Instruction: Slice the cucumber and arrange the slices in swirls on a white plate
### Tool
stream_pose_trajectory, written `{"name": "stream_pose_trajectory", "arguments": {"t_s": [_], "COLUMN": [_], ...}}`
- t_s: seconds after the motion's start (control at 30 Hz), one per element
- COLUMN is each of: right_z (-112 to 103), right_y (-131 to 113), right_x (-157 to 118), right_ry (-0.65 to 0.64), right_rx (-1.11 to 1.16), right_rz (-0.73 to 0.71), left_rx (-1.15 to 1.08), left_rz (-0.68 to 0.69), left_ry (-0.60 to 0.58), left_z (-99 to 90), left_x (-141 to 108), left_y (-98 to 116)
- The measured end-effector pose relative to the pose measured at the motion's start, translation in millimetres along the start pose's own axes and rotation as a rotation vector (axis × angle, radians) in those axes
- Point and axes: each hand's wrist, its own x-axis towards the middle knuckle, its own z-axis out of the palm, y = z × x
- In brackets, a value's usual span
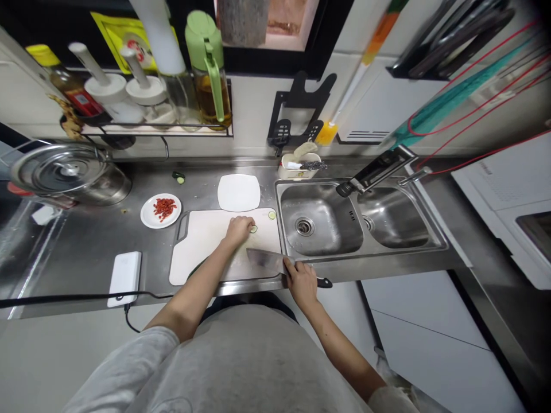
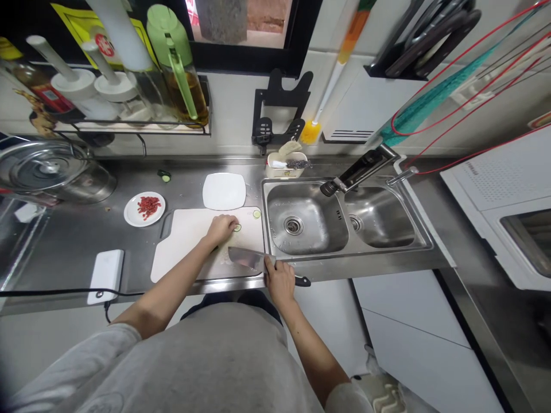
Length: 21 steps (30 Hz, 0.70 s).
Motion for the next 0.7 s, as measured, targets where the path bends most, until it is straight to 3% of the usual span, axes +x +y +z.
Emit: {"name": "stream_pose_trajectory", "arguments": {"t_s": [0.33, 0.5, 0.6, 0.7], "right_z": [1, -2, -2, 1], "right_y": [1, 0, 1, -1], "right_x": [2, 4, 3, 5], "right_ry": [-0.002, -0.033, -0.026, -0.020], "right_rx": [0.008, 0.046, 0.137, 0.318], "right_rz": [0.001, 0.022, 0.053, 0.058], "left_rx": [0.092, -0.033, -0.176, -0.262], "left_rz": [0.034, 0.030, -0.012, -0.098], "left_ry": [0.028, 0.063, 0.206, 0.406], "left_z": [7.4, 9.0, 5.8, 1.2], "left_x": [1, 0, -11, -40], "left_y": [-4, -8, -17, -29]}}
